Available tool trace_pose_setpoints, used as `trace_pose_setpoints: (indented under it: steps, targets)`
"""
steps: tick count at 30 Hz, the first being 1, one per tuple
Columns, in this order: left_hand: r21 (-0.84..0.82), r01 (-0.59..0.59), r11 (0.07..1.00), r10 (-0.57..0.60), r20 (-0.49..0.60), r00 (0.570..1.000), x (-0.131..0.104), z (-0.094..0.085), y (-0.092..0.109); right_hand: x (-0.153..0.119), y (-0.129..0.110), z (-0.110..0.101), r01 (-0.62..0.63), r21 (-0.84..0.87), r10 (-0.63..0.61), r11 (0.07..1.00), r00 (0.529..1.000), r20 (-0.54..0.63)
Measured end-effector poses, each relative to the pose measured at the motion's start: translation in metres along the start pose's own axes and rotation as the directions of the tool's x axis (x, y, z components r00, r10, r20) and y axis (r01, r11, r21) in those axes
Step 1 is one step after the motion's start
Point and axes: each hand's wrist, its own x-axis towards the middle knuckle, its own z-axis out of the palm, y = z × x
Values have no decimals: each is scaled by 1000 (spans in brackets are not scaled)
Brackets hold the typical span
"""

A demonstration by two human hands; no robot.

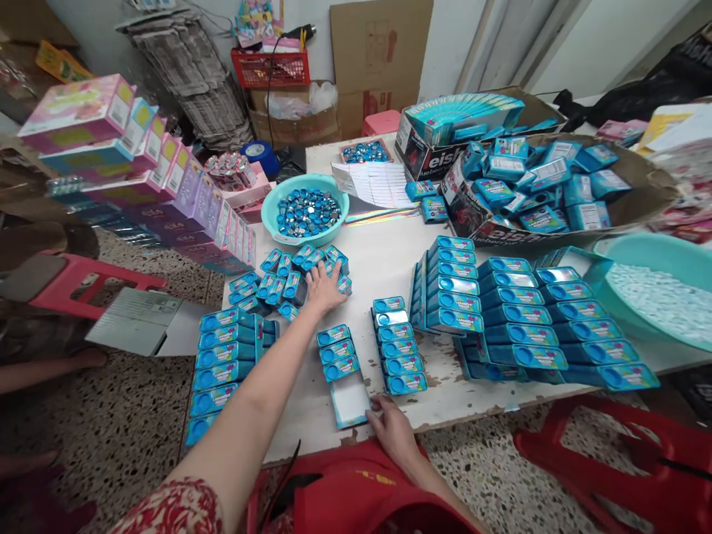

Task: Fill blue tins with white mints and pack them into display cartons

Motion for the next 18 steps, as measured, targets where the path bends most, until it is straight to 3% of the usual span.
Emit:
trace_pose_setpoints:
  steps: [3, 12, 15, 18]
  targets:
    - [-3, -3, 1000, 3, 53, 999, 7, -7, -5, 3, -1, 2, -7, -39, 7, 999, 1000, -3]
    - [-59, -82, 995, 91, 173, 981, -10, -2, -3, 4, -2, 4, 38, -33, -40, 999, 998, -57]
    - [-59, -42, 997, 53, 185, 981, -10, -15, 2, 1, 4, 10, 81, 22, -77, 996, 989, -126]
    - [-59, -29, 998, 32, 56, 998, -28, -45, 2, -3, 12, 17, 113, 94, -93, 989, 978, -189]
